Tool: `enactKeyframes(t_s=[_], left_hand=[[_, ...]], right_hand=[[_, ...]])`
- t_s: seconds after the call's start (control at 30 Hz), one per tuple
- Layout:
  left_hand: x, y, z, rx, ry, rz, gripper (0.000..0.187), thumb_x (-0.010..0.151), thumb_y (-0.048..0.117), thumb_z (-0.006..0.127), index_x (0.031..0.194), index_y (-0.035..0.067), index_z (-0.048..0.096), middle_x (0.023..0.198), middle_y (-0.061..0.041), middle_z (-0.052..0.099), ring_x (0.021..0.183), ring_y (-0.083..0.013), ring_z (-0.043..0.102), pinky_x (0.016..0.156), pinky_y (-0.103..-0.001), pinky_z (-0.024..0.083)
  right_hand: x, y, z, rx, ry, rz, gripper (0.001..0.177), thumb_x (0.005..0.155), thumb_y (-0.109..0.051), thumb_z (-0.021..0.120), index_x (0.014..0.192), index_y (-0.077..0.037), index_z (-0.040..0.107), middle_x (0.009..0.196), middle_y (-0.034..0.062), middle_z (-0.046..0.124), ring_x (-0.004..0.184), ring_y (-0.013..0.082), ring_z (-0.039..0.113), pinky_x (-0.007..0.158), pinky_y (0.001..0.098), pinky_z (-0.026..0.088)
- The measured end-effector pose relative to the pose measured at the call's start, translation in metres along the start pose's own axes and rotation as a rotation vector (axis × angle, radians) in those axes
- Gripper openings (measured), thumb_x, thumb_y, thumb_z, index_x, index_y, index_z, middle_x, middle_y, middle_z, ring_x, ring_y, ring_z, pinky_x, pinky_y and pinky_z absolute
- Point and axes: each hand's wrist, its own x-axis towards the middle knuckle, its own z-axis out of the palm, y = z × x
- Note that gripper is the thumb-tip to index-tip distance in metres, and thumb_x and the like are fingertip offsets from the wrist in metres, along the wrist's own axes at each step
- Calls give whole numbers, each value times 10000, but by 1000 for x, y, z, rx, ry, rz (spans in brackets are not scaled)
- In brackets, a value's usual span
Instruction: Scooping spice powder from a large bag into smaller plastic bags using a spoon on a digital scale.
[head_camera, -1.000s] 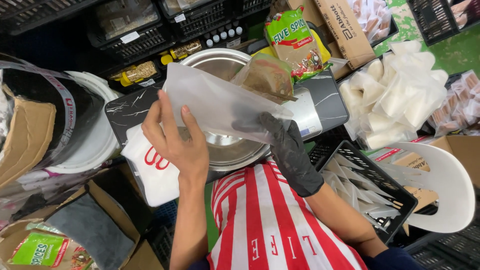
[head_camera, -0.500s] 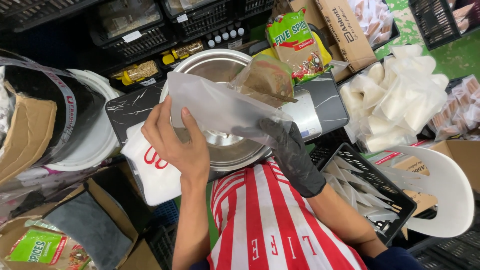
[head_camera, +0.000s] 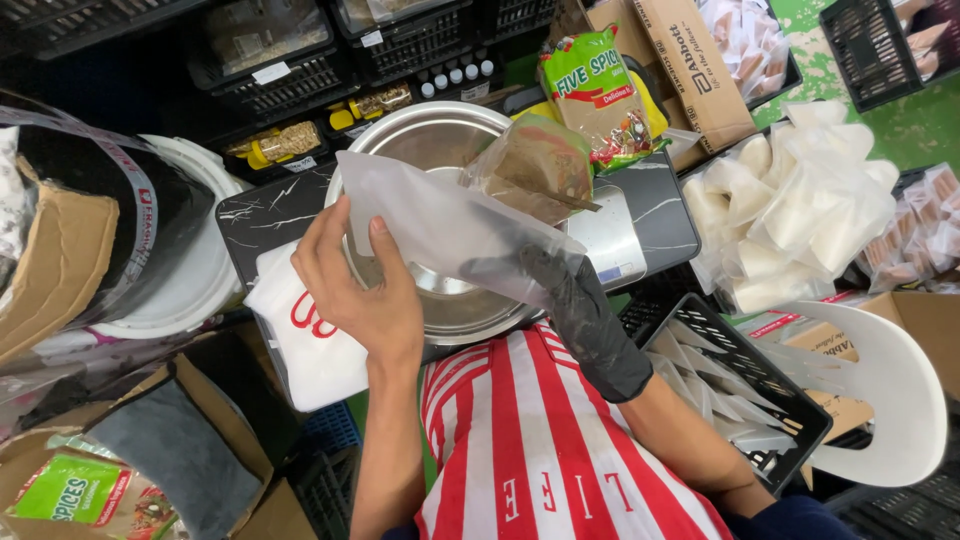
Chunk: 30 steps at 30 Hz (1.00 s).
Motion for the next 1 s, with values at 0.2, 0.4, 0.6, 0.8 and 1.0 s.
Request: enactKeyframes(t_s=[0.2, 0.4, 0.6, 0.8, 1.0], left_hand=[[1, -4, -2, -91, 4, -146, 212, 990, 44, 782, 1164, 112, 682, 1116, -12, 564, 972, -212, 564, 866, -378, 526], [4, -9, -3, -68, -61, -200, 91, 1029, 59, 758, 1038, 117, 689, 963, 8, 580, 958, -196, 557, 890, -369, 484], [17, -11, -20, -418, -285, -310, 132, 1111, 67, 591, 997, 0, 577, 971, -202, 671, 1318, -414, 592, 1165, -616, 356], [24, -9, -44, -595, -513, -391, 172, 1119, 102, 523, 982, 1, 542, 1129, -337, 707, 1513, -517, 369, 1238, -712, 190], [26, -15, -57, -557, -599, -422, 137, 1122, 68, 472, 1008, 1, 507, 1112, -367, 695, 1498, -557, 358, 1203, -751, 214]], right_hand=[[24, 16, -27, 2, -16, 80, 427, 917, -258, 750, 1198, 59, 696, 1110, 243, 764, 995, 277, 759, 987, 423, 612], [38, 18, -40, -26, -93, -47, 345, 956, -227, 718, 1164, 47, 729, 1074, 233, 788, 950, 284, 789, 933, 450, 645], [80, 68, -119, -53, -10, -135, 331, 1007, -272, 652, 1168, 13, 706, 1107, 173, 782, 844, 170, 775, 782, 249, 646], [65, 43, -92, -135, 184, -417, 336, 1053, -256, 667, 953, 49, 767, 827, 180, 768, 840, 200, 782, 830, 359, 675], [41, 25, -60, -590, 246, -681, 237, 1005, -246, 764, 998, -10, 786, 820, 105, 757, 809, 147, 714, 959, 343, 597]])
